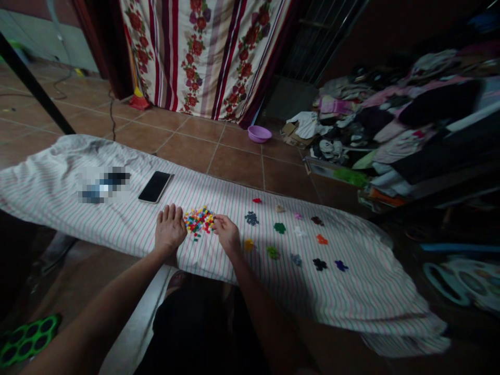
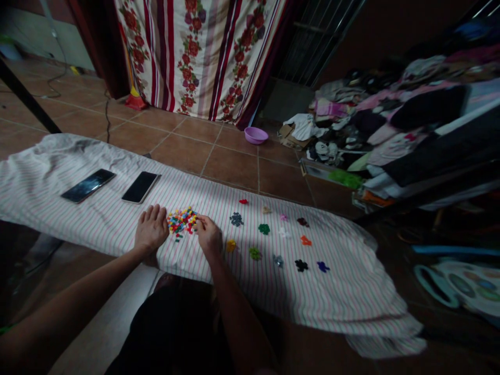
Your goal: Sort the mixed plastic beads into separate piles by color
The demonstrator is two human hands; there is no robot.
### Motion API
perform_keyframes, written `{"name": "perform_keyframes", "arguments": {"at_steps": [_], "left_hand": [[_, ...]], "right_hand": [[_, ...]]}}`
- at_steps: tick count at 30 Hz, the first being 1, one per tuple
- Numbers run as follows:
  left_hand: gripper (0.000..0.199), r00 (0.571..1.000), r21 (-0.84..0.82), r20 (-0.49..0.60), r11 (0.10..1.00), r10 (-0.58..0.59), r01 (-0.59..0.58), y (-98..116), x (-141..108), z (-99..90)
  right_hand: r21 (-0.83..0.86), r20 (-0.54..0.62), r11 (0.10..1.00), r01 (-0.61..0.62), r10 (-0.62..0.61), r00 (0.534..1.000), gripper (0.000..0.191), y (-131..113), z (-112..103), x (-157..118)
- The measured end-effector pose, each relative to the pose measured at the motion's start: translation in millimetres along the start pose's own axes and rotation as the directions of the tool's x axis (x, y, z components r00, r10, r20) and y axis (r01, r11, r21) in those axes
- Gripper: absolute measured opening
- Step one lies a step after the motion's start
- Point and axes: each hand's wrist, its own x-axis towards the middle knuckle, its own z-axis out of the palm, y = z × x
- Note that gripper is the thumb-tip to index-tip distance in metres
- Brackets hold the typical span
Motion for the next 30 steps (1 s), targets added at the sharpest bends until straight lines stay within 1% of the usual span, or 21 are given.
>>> {"name": "perform_keyframes", "arguments": {"at_steps": [2, 5, 10, 16, 21, 26, 28, 30], "left_hand": [[0.052, 1.000, 0.005, -0.003, 1.000, 0.002, -0.002, 0, 0, 0.5], [0.052, 1.000, 0.011, -0.005, 1.000, 0.017, -0.017, -2, 0, 2.5], [0.051, 1.000, -0.004, -0.017, 1.000, 0.012, -0.012, -3, 0, 4.3], [0.052, 1.000, 0.006, -0.017, 1.000, 0.014, -0.014, -1, -1, 1.1], [0.052, 1.000, 0.006, -0.016, 1.000, 0.009, -0.008, -1, -1, 0.1], [0.052, 1.000, 0.014, -0.027, 1.000, 0.013, -0.013, -1, -1, -0.2], [0.052, 0.999, 0.016, -0.029, 1.000, 0.015, -0.015, -1, -1, -0.2], [0.052, 1.000, 0.015, -0.024, 1.000, 0.012, -0.012, -1, -1, -0.2]], "right_hand": [[0.130, -0.033, 0.990, -0.049, 0.053, 0.998, 0.024, 0, 2, 0], [0.241, -0.039, 0.967, -0.085, 0.097, 0.995, 0.023, -1, 4, 1], [0.378, -0.050, 0.910, -0.167, 0.200, 0.978, 0.029, -4, 3, 0], [0.492, -0.019, 0.845, -0.209, 0.251, 0.968, 0.037, -7, 2, -4], [0.488, -0.037, 0.849, -0.202, 0.251, 0.967, 0.036, -7, 1, -9], [0.460, -0.015, 0.866, -0.197, 0.230, 0.973, 0.036, -3, -5, -12], [0.364, -0.029, 0.916, -0.167, 0.190, 0.981, 0.030, 0, -9, -14], [0.141, -0.051, 0.986, -0.086, 0.094, 0.994, 0.020, 2, -13, -17]]}}
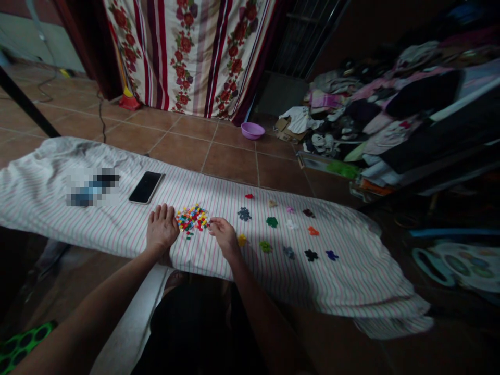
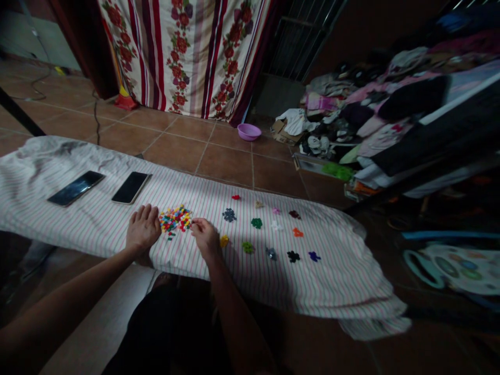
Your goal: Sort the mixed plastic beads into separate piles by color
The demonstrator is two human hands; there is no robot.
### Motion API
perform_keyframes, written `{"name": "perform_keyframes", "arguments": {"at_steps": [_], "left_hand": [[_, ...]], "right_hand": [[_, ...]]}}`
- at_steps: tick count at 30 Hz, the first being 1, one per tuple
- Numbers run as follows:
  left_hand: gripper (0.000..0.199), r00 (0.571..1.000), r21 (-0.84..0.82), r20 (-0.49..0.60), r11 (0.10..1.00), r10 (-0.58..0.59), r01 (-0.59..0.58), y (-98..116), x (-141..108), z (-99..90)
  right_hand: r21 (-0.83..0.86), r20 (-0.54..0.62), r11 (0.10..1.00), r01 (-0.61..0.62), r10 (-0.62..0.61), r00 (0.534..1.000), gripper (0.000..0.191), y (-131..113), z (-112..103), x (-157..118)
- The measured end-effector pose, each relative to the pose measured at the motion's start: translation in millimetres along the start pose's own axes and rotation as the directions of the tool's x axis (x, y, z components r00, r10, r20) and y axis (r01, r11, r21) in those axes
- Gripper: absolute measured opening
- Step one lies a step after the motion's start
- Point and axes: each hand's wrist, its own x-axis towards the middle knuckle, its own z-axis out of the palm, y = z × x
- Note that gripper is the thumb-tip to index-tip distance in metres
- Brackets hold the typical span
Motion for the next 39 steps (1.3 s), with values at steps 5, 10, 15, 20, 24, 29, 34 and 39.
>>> {"name": "perform_keyframes", "arguments": {"at_steps": [5, 10, 15, 20, 24, 29, 34, 39], "left_hand": [[0.052, 1.000, -0.013, 0.020, 1.000, -0.009, 0.010, 0, 0, -0.4], [0.052, 1.000, -0.008, 0.017, 1.000, -0.011, 0.011, 0, 0, -0.1], [0.051, 0.999, -0.034, 0.014, 0.999, -0.029, 0.029, 0, 0, 1.8], [0.051, 0.999, -0.002, 0.034, 1.000, -0.010, 0.010, -1, 0, 1.1], [0.051, 0.999, 0.007, 0.048, 1.000, -0.002, 0.002, -1, 0, -1.4], [0.051, 0.999, -0.015, 0.042, 1.000, -0.002, 0.002, 0, -1, -5.9], [0.052, 0.999, -0.024, 0.030, 1.000, 0.015, -0.014, 1, -2, -8.0], [0.051, 0.999, -0.004, 0.048, 1.000, 0.005, -0.005, 0, -2, -6.8]], "right_hand": [[-0.535, 0.118, 0.802, 0.266, -0.240, 0.963, 0.020, -5, -8, -6], [-0.648, 0.198, 0.697, 0.308, -0.236, 0.951, 0.023, -12, -4, -10], [-0.708, 0.245, 0.613, 0.352, -0.254, 0.936, 0.026, -15, -4, -17], [-0.795, 0.288, 0.507, 0.332, -0.167, 0.943, 0.025, -21, -8, -24], [-0.820, 0.309, 0.469, 0.328, -0.119, 0.944, 0.025, -28, -8, -27], [-0.803, 0.299, 0.499, 0.325, -0.135, 0.945, 0.023, -29, -11, -31], [-0.723, 0.311, 0.582, 0.372, -0.207, 0.928, 0.021, -23, -24, -37], [-0.683, 0.238, 0.633, 0.366, -0.281, 0.930, 0.027, -24, -43, -45]]}}
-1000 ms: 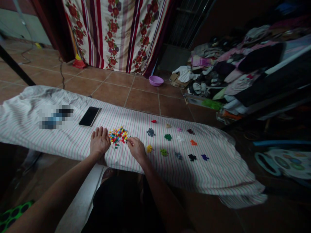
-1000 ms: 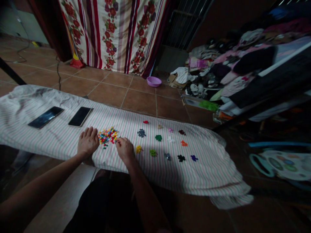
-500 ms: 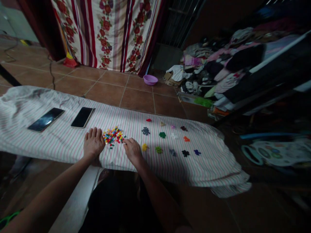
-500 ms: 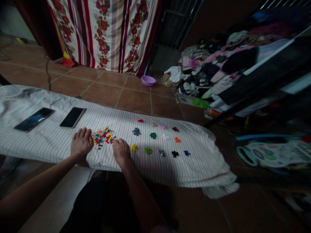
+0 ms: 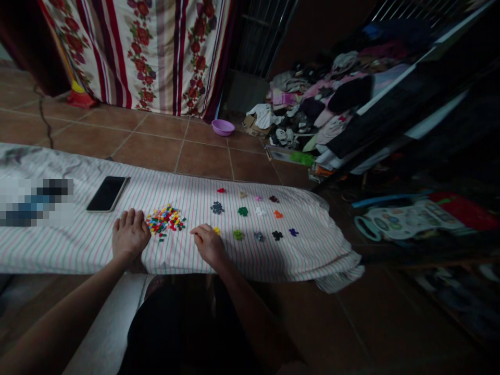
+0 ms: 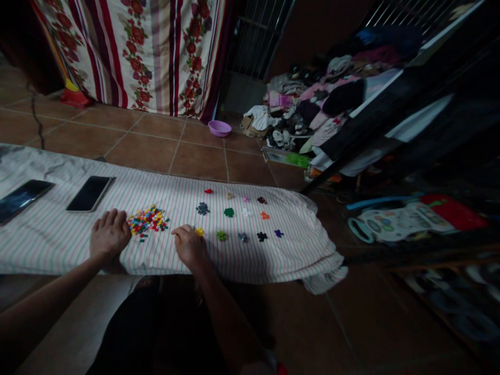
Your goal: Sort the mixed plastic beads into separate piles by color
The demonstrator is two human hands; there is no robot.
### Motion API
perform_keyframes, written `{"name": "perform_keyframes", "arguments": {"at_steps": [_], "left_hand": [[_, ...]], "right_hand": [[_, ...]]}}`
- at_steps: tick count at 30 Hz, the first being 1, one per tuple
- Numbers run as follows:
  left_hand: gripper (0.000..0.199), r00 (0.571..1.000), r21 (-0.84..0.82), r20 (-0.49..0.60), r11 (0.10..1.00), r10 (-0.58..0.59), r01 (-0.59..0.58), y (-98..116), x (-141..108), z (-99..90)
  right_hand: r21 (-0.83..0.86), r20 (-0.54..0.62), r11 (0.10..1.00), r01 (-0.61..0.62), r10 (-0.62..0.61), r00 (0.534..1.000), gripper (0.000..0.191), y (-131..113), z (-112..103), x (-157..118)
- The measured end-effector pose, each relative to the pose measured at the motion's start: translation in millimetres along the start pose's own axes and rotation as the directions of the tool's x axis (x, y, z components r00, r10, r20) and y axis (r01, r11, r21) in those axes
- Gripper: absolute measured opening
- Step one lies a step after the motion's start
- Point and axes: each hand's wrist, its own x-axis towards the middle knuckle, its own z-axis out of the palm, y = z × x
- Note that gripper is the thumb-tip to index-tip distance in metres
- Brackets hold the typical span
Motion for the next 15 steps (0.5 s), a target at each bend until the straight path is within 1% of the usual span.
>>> {"name": "perform_keyframes", "arguments": {"at_steps": [4, 7, 9, 12, 15], "left_hand": [[0.051, 1.000, 0.018, -0.001, 1.000, 0.005, -0.005, 0, 1, -0.5], [0.051, 1.000, 0.027, 0.003, 1.000, 0.008, -0.009, 2, 0, -3.3], [0.050, 1.000, 0.022, 0.005, 1.000, 0.013, -0.013, 3, 0, -5.5], [0.049, 1.000, 0.009, -0.009, 1.000, 0.025, -0.025, 3, -1, -7.8], [0.047, 0.999, -0.002, -0.032, 0.999, 0.037, -0.037, 3, -2, -8.8]], "right_hand": [[0.058, -0.111, 0.998, -0.010, 0.016, 0.994, 0.027, 16, -20, -11], [0.101, -0.222, 0.994, -0.035, 0.057, 0.973, 0.022, 34, -37, -23], [0.132, -0.281, 0.990, -0.052, 0.088, 0.956, 0.024, 48, -48, -34], [0.167, -0.371, 0.982, -0.094, 0.150, 0.917, 0.026, 70, -64, -50], [0.169, -0.471, 0.970, -0.174, 0.234, 0.851, 0.026, 95, -81, -64]]}}
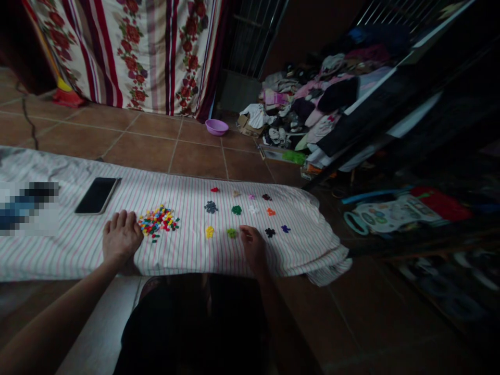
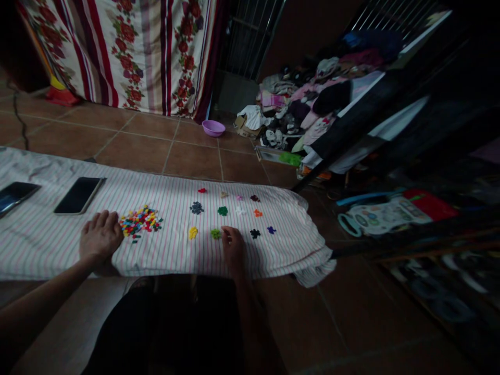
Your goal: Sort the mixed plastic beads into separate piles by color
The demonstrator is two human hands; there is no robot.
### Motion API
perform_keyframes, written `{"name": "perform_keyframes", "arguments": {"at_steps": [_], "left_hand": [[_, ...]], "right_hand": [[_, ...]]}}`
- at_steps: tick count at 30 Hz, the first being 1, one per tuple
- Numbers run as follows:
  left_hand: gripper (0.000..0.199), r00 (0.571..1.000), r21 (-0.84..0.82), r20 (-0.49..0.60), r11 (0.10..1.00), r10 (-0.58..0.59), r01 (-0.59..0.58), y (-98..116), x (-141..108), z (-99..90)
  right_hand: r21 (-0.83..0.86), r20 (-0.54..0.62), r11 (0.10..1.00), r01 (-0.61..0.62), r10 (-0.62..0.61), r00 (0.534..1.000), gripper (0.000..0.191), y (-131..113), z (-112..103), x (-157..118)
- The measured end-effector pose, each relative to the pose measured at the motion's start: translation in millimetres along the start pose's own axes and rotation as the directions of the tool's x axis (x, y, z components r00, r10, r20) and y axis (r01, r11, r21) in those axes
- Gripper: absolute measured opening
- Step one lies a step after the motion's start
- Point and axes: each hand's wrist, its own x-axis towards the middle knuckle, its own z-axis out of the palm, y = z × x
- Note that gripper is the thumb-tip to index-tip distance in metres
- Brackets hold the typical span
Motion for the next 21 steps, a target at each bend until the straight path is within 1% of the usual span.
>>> {"name": "perform_keyframes", "arguments": {"at_steps": [2, 5, 7, 9, 12, 15, 17, 21], "left_hand": [[0.047, 1.000, -0.006, 0.001, 1.000, 0.005, -0.005, 0, 0, -0.7], [0.047, 1.000, -0.005, 0.006, 1.000, 0.006, -0.006, 1, 0, -2.0], [0.047, 1.000, -0.009, -0.002, 1.000, 0.002, -0.002, 2, 0, -2.6], [0.048, 1.000, -0.028, -0.002, 1.000, -0.002, 0.002, 2, -1, -3.1], [0.048, 1.000, -0.079, 0.013, 0.997, -0.013, 0.014, 2, -1, -3.5], [0.050, 0.999, -0.144, 0.023, 0.989, -0.022, 0.025, 2, 0, -4.3], [0.050, 0.999, -0.180, 0.026, 0.983, -0.024, 0.028, 2, 0, -5.1], [0.050, 0.999, -0.159, 0.028, 0.987, -0.018, 0.022, 2, 0, -5.7]], "right_hand": [[-0.046, -0.093, 0.998, -0.042, 0.037, 0.995, 0.027, 18, -16, 2], [-0.138, -0.236, 0.982, -0.130, 0.095, 0.967, 0.031, 45, -39, 3], [-0.195, -0.289, 0.961, -0.197, 0.135, 0.948, 0.033, 61, -52, 3], [-0.229, -0.304, 0.940, -0.253, 0.178, 0.936, 0.033, 73, -62, 2], [-0.246, -0.296, 0.910, -0.334, 0.258, 0.920, 0.034, 81, -70, 0], [-0.265, -0.275, 0.870, -0.416, 0.346, 0.897, 0.039, 80, -75, 0], [-0.280, -0.255, 0.851, -0.445, 0.381, 0.889, 0.040, 79, -76, 2], [-0.337, -0.235, 0.812, -0.476, 0.417, 0.878, 0.037, 73, -76, 6]]}}
